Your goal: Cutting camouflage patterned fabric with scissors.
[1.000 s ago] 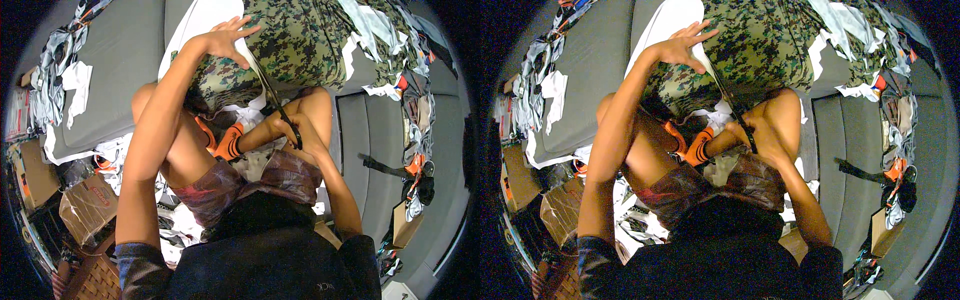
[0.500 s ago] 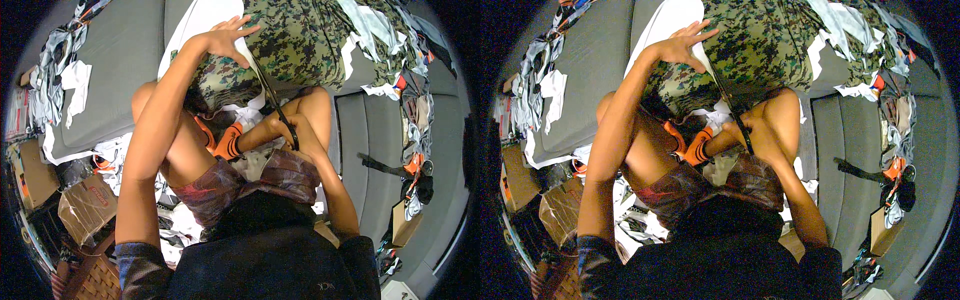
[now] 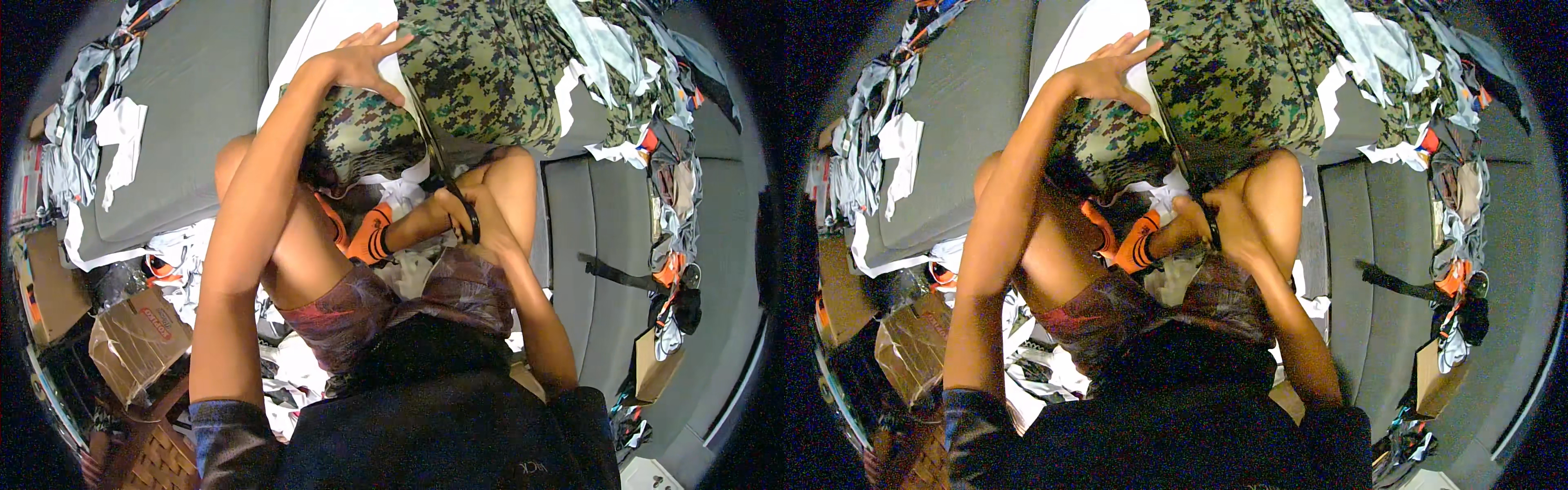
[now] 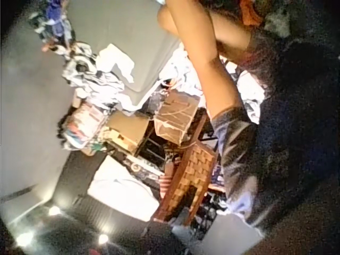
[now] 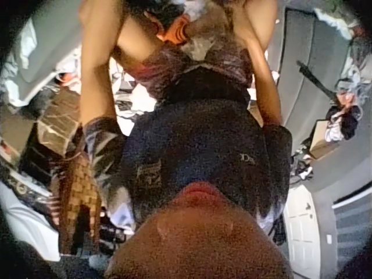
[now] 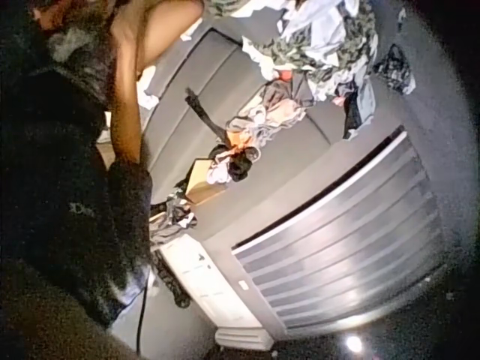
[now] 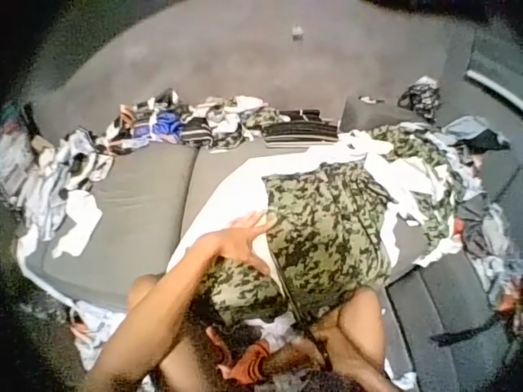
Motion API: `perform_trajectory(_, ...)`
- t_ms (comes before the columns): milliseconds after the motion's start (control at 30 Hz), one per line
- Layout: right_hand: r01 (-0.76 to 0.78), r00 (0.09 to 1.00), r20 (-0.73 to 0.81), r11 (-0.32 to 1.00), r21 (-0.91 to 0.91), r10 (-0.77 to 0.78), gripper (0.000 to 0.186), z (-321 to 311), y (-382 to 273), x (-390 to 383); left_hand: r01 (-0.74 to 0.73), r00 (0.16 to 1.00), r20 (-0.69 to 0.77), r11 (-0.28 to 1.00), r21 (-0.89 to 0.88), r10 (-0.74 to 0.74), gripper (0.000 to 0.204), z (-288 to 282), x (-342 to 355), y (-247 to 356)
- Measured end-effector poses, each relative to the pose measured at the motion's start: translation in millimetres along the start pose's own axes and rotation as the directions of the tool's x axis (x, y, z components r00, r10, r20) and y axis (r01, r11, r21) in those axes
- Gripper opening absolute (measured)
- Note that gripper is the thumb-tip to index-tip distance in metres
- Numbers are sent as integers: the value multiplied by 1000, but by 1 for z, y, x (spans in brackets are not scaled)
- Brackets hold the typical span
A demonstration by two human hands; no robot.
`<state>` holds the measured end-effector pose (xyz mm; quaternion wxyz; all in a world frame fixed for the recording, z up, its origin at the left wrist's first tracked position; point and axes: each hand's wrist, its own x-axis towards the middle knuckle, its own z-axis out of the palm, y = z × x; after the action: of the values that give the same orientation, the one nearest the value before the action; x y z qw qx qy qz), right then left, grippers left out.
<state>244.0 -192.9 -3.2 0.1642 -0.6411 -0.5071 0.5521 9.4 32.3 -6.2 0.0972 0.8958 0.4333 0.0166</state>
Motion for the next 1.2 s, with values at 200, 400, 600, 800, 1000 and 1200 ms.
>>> perform_trajectory(200,83,996,-15,995,-54,-84,45,-3,-15,6,-1,999,41,1000,13,0,109,-7,-2,2)
perform_trajectory(400,70,996,-48,997,-38,-72,46,2,-15,7,3,1000,30,999,42,-4,112,-4,1,4)
perform_trajectory(600,59,997,-56,998,6,-59,46,7,-24,5,16,1000,1,998,58,-16,118,-1,1,0)
perform_trajectory(800,35,995,-90,998,-51,-40,47,9,-28,2,21,999,39,999,27,-22,118,-6,-1,3)
perform_trajectory(1000,44,991,-123,999,-13,-45,48,12,-25,2,28,997,71,999,34,-31,119,-8,0,3)
perform_trajectory(1200,73,992,-105,997,-4,-73,49,12,-22,3,31,999,16,999,42,-32,121,-3,0,1)
